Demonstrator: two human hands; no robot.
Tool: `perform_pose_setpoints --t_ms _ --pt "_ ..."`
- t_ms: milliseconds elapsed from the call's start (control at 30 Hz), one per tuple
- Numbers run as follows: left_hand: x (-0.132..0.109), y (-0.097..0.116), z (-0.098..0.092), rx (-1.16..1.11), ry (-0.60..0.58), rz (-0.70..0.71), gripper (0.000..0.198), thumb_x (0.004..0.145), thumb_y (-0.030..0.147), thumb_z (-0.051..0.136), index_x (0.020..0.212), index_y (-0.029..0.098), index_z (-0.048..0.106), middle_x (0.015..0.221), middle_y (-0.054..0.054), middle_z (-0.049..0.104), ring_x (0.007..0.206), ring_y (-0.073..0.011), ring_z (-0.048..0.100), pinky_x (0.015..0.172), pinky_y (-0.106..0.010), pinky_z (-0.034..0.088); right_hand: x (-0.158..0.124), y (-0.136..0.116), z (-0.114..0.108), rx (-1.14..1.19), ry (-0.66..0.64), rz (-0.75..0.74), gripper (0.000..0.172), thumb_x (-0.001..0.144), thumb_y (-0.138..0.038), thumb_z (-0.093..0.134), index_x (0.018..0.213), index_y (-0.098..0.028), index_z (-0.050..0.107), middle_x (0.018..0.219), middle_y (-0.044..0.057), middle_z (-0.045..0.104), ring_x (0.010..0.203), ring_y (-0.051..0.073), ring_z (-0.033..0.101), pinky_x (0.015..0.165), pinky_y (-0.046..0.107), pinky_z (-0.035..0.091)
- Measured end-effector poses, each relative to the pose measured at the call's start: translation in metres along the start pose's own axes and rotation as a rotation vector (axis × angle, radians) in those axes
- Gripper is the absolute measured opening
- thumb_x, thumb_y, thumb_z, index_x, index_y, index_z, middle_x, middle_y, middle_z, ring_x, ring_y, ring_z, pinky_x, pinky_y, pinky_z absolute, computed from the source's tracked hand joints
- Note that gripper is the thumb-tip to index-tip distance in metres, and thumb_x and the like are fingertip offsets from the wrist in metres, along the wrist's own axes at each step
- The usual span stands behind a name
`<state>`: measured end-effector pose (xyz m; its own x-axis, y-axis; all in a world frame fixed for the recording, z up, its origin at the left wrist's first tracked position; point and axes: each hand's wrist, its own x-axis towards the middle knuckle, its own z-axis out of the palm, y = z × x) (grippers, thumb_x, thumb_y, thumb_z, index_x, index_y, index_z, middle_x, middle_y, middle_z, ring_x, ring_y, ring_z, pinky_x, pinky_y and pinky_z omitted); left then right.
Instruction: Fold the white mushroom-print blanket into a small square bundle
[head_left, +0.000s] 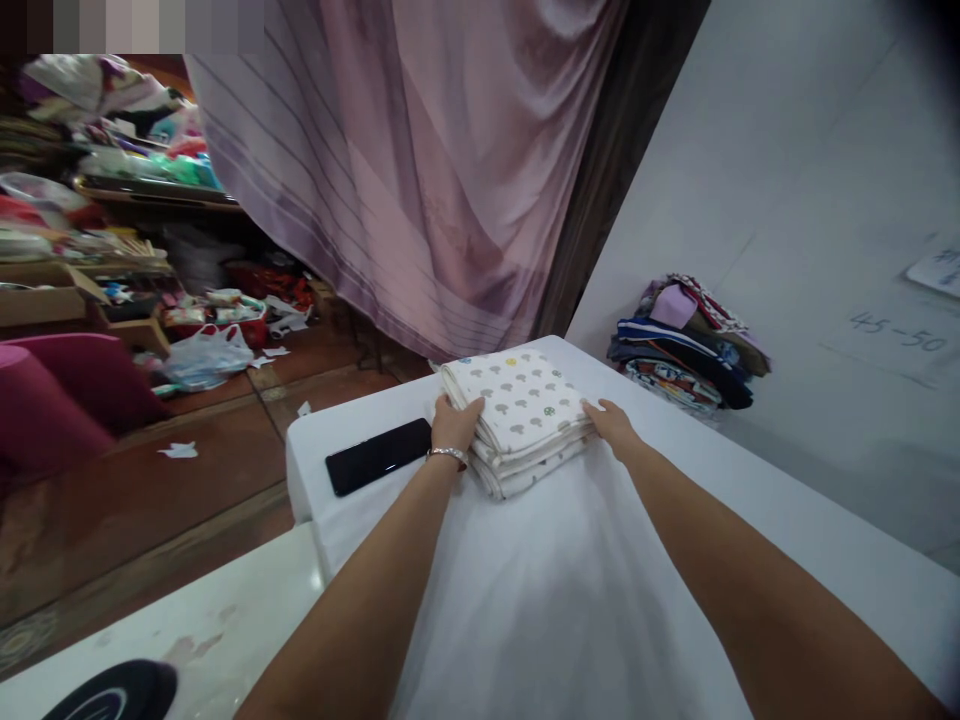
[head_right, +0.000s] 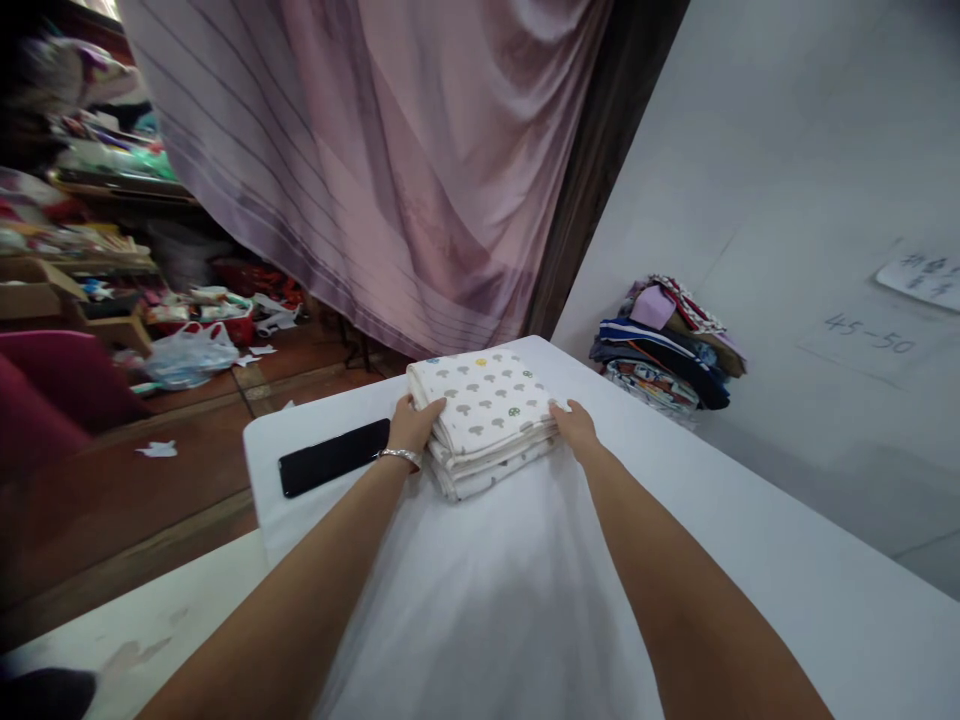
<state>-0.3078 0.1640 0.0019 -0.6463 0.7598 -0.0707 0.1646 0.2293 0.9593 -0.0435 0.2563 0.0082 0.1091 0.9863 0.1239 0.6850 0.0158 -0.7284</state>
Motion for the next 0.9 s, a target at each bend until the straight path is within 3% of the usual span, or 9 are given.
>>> perform_pose_setpoints --t_ms 100,267,533,700,900 --pt "-0.008 0.0 -0.001 0.027 -0.032 0.063 0.079 0.064 0.04 0.068 0.131 0.015 0.036 0.119 -0.015 0.057 0.106 -0.0295 0.055 0.09 -0.038 0.041 0.006 -0.001 -0.002 0.02 0.015 0.041 0.055 0.066 -0.04 0.061 0.114 -0.013 0.058 0.107 0.014 0.061 0.092 0.025 0.058 0.078 0.034 0.045" --pt "-0.012 -0.001 -0.002 -0.009 -0.054 0.119 0.074 0.065 0.03 0.066 0.131 0.016 0.036 0.114 -0.012 0.059 0.102 -0.0257 0.057 0.09 -0.036 0.042 0.008 0.004 -0.006 0.05 0.056 0.034 0.056 0.064 -0.032 0.062 0.117 -0.016 0.056 0.107 0.009 0.061 0.09 0.021 0.059 0.079 0.029 0.045" --pt "-0.017 0.0 -0.001 0.109 -0.026 0.118 0.074 0.067 0.033 0.063 0.133 0.015 0.033 0.119 -0.014 0.057 0.105 -0.0281 0.055 0.09 -0.037 0.041 -0.008 0.004 -0.006 0.034 0.005 0.072 0.049 0.073 -0.036 0.054 0.117 -0.015 0.055 0.124 0.011 0.053 0.114 0.025 0.048 0.097 0.035 0.035" --pt "-0.02 -0.004 0.001 0.128 -0.003 0.154 0.077 0.069 0.034 0.062 0.136 0.016 0.029 0.117 -0.014 0.058 0.106 -0.0287 0.055 0.09 -0.036 0.042 -0.056 0.001 -0.024 0.088 -0.066 0.042 0.055 0.075 -0.039 0.051 0.126 -0.018 0.048 0.128 0.01 0.051 0.111 0.023 0.051 0.094 0.036 0.039" --pt "-0.02 -0.005 0.0 0.153 0.007 0.163 0.076 0.069 0.038 0.062 0.135 0.016 0.029 0.117 -0.013 0.058 0.105 -0.0295 0.055 0.088 -0.036 0.043 -0.165 0.04 -0.057 0.179 -0.255 0.016 0.057 0.071 -0.041 0.056 0.123 -0.018 0.052 0.126 0.009 0.053 0.111 0.024 0.052 0.093 0.037 0.042"
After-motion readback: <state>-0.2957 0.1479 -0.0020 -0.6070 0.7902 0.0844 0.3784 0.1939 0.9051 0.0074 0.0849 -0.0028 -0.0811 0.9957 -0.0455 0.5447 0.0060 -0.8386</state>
